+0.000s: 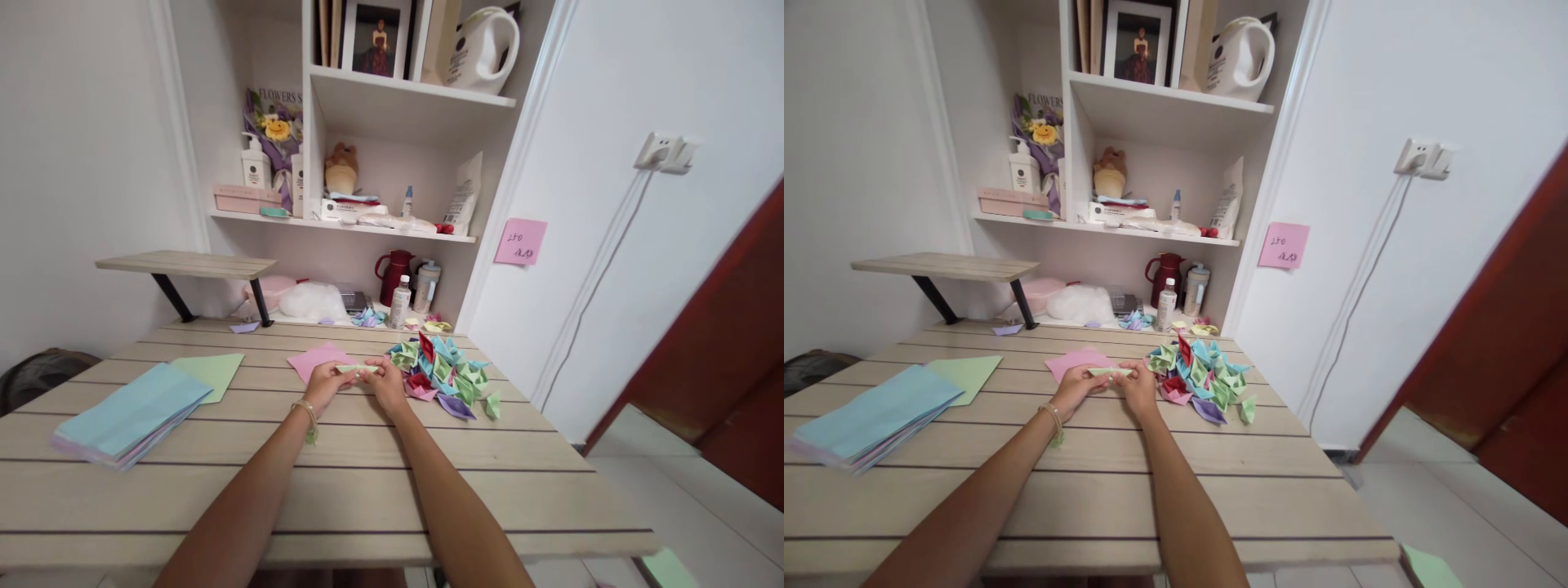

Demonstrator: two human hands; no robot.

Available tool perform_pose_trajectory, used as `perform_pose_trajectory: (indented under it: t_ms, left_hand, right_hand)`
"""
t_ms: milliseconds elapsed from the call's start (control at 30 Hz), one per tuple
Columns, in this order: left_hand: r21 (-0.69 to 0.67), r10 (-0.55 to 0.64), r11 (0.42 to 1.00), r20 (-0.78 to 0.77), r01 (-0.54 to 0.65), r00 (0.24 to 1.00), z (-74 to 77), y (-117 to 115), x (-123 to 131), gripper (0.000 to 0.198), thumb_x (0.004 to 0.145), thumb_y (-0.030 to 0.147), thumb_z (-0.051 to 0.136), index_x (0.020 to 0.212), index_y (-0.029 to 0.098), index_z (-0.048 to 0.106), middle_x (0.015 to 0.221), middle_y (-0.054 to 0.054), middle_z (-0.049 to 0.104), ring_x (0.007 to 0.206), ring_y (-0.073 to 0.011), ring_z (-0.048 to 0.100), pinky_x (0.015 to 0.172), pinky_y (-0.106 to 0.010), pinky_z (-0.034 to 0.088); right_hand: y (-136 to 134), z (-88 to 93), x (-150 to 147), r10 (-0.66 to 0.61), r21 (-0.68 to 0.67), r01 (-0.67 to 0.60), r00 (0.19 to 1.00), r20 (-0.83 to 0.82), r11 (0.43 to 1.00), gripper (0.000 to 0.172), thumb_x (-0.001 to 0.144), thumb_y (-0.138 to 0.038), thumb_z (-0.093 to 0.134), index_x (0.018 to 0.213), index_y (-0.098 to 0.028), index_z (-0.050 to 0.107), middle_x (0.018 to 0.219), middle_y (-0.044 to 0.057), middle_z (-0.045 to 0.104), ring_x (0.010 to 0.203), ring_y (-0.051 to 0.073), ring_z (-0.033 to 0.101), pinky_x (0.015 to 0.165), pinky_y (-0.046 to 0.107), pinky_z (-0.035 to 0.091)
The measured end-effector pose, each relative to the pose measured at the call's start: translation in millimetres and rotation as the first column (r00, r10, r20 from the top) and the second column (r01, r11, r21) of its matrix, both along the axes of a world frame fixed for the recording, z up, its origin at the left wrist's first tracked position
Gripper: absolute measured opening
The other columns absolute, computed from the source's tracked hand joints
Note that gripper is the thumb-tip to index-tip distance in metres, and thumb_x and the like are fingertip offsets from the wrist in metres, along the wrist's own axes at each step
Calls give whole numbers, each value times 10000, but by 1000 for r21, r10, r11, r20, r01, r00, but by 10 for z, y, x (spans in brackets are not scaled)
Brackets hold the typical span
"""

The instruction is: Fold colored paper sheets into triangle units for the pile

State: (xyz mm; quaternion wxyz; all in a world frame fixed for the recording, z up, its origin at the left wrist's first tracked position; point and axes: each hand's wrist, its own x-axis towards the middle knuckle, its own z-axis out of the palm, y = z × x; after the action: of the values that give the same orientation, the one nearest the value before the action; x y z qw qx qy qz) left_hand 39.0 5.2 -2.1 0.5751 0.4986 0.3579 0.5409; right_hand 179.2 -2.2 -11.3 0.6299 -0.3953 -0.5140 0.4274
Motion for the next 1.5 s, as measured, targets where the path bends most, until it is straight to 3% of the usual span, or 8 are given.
perform_pose_trajectory:
  t_ms: [267,433,633,1033,1167,1233,1333,1500]
  left_hand:
    - [-33,1,999,29,0,1000,1,-2,6,312,521,232,749,767,82,628,732,-85,681,685,-150,642,737,-286,510]
    - [-21,54,998,82,-52,995,71,-19,-27,292,549,232,737,772,99,605,770,-91,680,760,-178,648,762,-301,509]
    - [-39,78,997,165,-73,983,97,-28,-48,269,624,232,689,838,95,601,816,-119,676,790,-205,648,771,-327,515]
    - [21,37,999,155,-41,987,82,-24,-71,317,629,246,684,890,84,607,863,-140,674,809,-205,642,811,-350,487]
    - [175,167,973,-69,-153,984,108,16,-159,324,612,234,675,907,116,611,911,-134,667,857,-230,624,798,-362,474]
    - [325,336,915,-283,-239,898,115,27,-232,301,605,242,664,883,132,628,924,-134,662,898,-245,603,815,-359,447]
    - [452,473,865,-585,-219,659,108,4,-319,363,584,301,669,913,153,633,1008,-143,635,960,-263,566,858,-350,385]
    - [424,443,895,-816,-137,371,85,-69,-327,477,541,440,671,913,144,632,989,-173,635,934,-287,565,778,-328,378]
  right_hand:
    - [5,33,39,5,60,-6,1000,14,998,408,557,-344,694,893,-151,566,461,-65,494,521,139,544,562,277,458]
    - [22,76,110,4,77,-6,1000,16,997,394,596,-374,661,909,-150,578,641,16,626,629,163,597,612,288,468]
    - [32,78,152,-157,119,139,974,164,983,251,642,-380,620,759,-159,638,657,35,642,576,157,583,567,275,454]
    - [-37,151,191,-267,303,144,868,418,942,203,677,-373,572,734,-195,654,675,32,635,577,166,549,575,279,432]
    - [-64,235,263,-433,380,282,804,408,881,217,692,-379,552,780,-204,645,789,50,641,657,180,547,614,285,420]
    - [-82,282,339,-572,408,426,736,362,807,230,726,-370,511,815,-199,637,824,55,640,689,184,547,648,291,406]
    - [-113,318,489,-767,370,672,582,271,641,264,761,-360,457,863,-185,626,835,62,638,702,194,545,654,303,380]
    - [-154,268,668,-865,238,855,374,334,461,332,764,-388,420,870,-167,644,746,111,630,715,253,514,586,333,327]
